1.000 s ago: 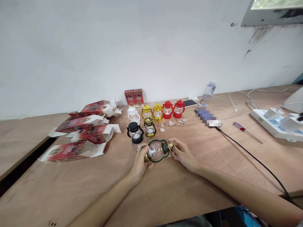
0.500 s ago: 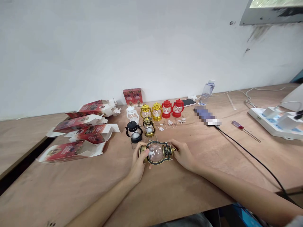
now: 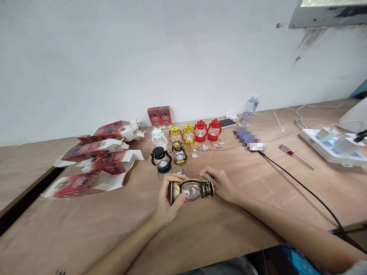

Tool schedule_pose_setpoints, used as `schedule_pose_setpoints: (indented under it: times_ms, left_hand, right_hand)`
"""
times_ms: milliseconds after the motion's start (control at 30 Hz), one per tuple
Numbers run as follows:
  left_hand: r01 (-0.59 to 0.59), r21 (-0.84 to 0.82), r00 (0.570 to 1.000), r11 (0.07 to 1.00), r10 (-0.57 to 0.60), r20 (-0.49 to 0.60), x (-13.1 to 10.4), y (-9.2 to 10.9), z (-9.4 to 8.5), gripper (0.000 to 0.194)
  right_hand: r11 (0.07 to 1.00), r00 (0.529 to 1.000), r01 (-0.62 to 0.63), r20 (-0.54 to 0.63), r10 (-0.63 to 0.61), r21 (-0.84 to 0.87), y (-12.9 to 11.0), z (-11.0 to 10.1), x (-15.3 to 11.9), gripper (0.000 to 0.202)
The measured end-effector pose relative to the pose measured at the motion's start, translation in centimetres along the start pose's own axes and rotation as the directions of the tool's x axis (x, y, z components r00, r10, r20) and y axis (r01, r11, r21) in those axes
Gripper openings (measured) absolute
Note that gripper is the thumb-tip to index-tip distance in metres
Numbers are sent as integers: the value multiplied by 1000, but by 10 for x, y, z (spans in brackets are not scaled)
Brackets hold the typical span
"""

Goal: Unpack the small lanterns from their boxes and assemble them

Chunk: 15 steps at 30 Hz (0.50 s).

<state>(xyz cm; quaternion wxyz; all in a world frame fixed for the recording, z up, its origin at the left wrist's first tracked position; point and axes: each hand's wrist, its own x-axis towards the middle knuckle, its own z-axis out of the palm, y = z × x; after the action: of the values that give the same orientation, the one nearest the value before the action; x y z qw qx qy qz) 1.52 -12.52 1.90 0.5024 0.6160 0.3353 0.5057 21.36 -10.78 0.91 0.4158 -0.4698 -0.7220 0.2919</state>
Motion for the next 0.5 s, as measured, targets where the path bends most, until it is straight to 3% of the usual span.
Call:
schedule_pose_setpoints:
  times_ms: [133, 233, 367, 500]
  left_hand:
    - [45, -89, 987, 995, -31, 155, -5, -6, 0, 30]
    - [39, -105, 979, 994, -17, 203, -9, -7, -1, 25]
    - [-14, -40, 999, 999, 15, 31, -5, -5, 0, 27]
    - [43, 78, 979, 996, -26, -201, 5, -7, 2, 29]
  right_hand:
    - [991, 984, 30, 179, -6, -129, 3, 6, -3, 39]
    - [980, 975, 4, 220, 41, -199, 7, 10, -4, 41]
    - [996, 991, -94, 95, 93, 8, 10, 3, 1, 43]
    - [959, 977, -186, -67, 204, 211, 14, -15, 12, 36]
